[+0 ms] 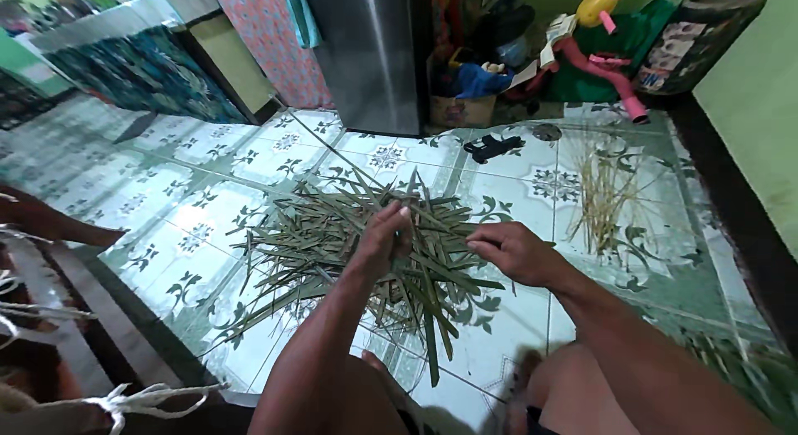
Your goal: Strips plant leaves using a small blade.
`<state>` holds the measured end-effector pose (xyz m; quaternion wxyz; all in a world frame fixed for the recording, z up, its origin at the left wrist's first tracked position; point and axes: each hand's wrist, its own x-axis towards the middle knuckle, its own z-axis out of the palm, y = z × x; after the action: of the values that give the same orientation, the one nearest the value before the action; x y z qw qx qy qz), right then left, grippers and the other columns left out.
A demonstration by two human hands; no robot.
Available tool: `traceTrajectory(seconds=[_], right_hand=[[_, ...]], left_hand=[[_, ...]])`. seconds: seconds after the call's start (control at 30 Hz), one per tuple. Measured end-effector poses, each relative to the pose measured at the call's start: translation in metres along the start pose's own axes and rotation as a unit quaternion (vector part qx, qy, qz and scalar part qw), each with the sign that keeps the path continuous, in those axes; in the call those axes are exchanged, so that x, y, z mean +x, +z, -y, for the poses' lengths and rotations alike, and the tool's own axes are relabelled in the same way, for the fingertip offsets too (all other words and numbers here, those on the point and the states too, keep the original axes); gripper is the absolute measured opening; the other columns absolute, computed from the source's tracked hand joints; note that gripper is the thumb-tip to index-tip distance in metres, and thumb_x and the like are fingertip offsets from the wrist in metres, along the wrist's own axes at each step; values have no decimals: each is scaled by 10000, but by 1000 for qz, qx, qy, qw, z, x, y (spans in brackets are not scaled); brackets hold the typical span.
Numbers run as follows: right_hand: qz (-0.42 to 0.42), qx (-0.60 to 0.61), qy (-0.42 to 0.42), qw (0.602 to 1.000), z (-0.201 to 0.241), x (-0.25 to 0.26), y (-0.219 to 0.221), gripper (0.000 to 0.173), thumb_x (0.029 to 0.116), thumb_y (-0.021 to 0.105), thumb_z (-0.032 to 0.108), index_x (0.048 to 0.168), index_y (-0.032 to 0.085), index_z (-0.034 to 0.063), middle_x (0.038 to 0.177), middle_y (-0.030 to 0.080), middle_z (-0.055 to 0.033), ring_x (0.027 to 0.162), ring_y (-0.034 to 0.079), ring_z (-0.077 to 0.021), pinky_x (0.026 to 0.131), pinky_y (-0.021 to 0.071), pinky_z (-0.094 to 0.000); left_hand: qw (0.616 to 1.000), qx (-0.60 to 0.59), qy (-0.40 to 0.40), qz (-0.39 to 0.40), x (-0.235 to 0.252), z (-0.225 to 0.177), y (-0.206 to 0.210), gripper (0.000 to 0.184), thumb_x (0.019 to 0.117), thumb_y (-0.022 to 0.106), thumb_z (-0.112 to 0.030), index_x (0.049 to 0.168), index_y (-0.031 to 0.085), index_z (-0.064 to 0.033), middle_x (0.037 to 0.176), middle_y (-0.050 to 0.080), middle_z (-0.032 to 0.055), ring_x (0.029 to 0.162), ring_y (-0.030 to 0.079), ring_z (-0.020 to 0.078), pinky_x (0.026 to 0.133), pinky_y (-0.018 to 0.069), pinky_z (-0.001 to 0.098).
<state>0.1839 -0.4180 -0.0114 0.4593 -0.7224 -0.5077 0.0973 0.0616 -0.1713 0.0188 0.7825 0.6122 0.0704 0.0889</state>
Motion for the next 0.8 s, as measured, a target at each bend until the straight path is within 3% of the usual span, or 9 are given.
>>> traceTrajectory(seconds=[0.17, 0.27, 0.33, 0.4, 0.5, 0.67, 0.8], right_hand=[[79, 44, 51, 995, -6, -5, -16, 259, 1032, 525, 227, 1003, 723, 62, 751, 606, 31, 607, 498, 8, 576, 438, -187], [138, 92, 143, 976, 0, -1, -17, 275, 1057, 529, 206, 1229, 665, 39, 880, 656, -33, 598, 555, -53, 547, 498, -232], [126, 110, 160, 973, 7, 6, -11, 331, 1054, 533, 211, 1332, 610, 49, 951, 657, -54, 619, 567, -75, 556, 512, -255], [86, 110, 146, 979, 13, 12, -1, 324, 1055, 539, 224, 1309, 628, 45, 952, 669, -50, 618, 573, -58, 558, 517, -242], [45, 108, 123, 986, 12, 16, 9, 282, 1076, 505, 209, 1204, 690, 40, 808, 638, 3, 573, 532, -20, 537, 483, -201], [38, 54, 45, 997, 7, 18, 1, 304, 1072, 481, 226, 1120, 734, 65, 747, 619, 51, 601, 513, 23, 583, 459, -166], [40, 29, 2, 999, 2, 23, -4, 308, 1062, 491, 228, 1096, 739, 50, 752, 637, 34, 627, 534, 24, 619, 479, -171]], left_hand=[[995, -12, 74, -68, 6, -18, -31, 391, 1061, 465, -334, 1402, 545, -160, 576, 467, -65, 415, 436, 28, 411, 426, 186], [994, -6, 67, -85, 3, -10, -25, 382, 1082, 419, -277, 1417, 529, -129, 575, 473, -46, 418, 451, 42, 414, 440, 195], [995, 19, 45, -83, 3, -2, -11, 379, 1090, 406, -254, 1424, 526, -120, 609, 503, -29, 439, 466, 45, 421, 442, 193], [997, 49, 9, -60, 2, 12, 8, 378, 1086, 421, -221, 1427, 524, -93, 641, 523, -28, 471, 483, 47, 445, 449, 195], [998, 50, -23, -32, -1, 19, 26, 367, 1079, 436, -189, 1405, 539, -55, 630, 516, -21, 480, 482, 59, 454, 438, 206], [997, 17, 48, -60, -2, -6, 1, 395, 1078, 425, -252, 1436, 515, -111, 613, 493, -47, 452, 461, 37, 439, 438, 189], [995, 10, 64, -73, -6, -11, -1, 393, 1082, 429, -245, 1438, 531, -116, 607, 485, -44, 440, 460, 38, 427, 441, 186]])
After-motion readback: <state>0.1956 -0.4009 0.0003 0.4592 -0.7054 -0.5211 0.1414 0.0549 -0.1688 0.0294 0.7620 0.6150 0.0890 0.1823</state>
